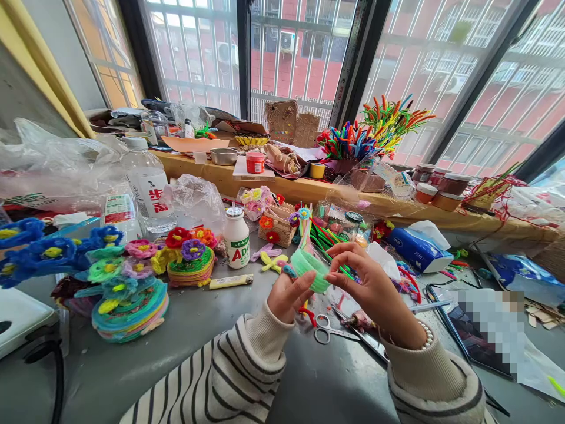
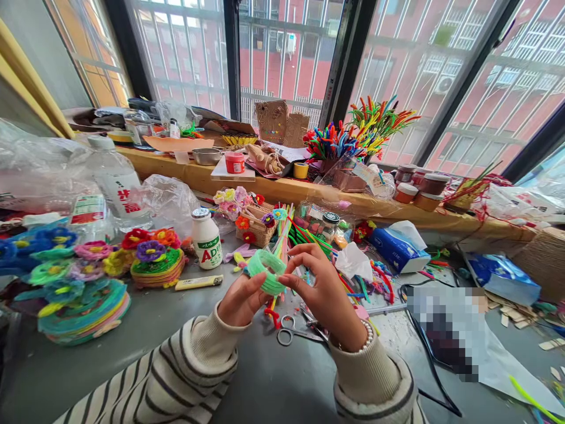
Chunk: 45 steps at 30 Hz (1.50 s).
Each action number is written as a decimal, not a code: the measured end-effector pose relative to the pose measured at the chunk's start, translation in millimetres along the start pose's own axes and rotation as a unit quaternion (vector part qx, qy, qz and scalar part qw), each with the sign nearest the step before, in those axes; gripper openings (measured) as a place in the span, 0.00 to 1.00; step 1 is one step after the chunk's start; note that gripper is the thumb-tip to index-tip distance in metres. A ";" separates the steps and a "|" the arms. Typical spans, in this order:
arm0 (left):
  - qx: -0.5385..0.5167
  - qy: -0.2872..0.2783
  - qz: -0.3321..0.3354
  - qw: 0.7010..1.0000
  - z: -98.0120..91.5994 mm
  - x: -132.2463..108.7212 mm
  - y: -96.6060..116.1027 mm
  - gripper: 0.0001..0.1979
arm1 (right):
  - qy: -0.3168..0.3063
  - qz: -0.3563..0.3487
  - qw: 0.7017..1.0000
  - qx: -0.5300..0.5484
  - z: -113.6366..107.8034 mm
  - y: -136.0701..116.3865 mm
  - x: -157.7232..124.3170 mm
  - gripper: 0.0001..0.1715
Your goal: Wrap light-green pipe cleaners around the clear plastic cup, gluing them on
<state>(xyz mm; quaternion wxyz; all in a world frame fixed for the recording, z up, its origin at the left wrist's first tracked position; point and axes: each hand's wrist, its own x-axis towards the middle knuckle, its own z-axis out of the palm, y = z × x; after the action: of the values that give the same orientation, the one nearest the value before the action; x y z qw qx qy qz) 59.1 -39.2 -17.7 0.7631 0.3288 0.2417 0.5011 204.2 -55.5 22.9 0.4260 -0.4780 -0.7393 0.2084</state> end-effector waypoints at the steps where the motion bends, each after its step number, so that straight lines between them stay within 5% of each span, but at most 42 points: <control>1: -0.004 0.003 0.002 1.000 0.7 0.1 0.0 0.20 | -0.001 0.000 1.000 0.000 0.1 -0.2 0.0 0.10; 12: 0.066 0.034 0.035 0.997 -0.9 1.7 -1.7 0.23 | -0.020 -0.010 1.000 -0.009 -0.8 2.5 0.8 0.08; 20: 0.162 0.009 0.092 0.982 -3.6 -0.1 -3.9 0.25 | -0.098 0.003 0.995 -0.008 -15.3 5.7 -0.4 0.08; 23: 0.261 0.004 0.151 0.954 -2.4 -5.1 -2.3 0.27 | -0.111 0.010 0.993 0.028 -20.0 2.3 -0.9 0.09; 29: 0.439 0.007 0.295 0.848 -7.6 -4.8 -7.7 0.28 | -0.148 0.035 0.982 0.114 -18.0 -9.8 -1.7 0.09; 40: 0.502 0.022 0.347 0.792 -12.5 -3.0 -9.3 0.28 | -0.129 0.061 0.977 0.158 -14.4 -6.8 -1.2 0.07; 45: 0.483 0.021 0.327 0.812 -18.0 -0.1 -13.9 0.30 | -0.133 0.062 0.978 0.147 -15.1 -6.4 -1.3 0.07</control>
<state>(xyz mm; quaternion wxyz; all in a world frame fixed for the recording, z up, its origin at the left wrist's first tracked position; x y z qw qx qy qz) 54.9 -38.6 -40.0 0.2919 0.7041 0.3472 0.5463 213.6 -61.1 35.3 0.3755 -0.4226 -0.7198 0.4029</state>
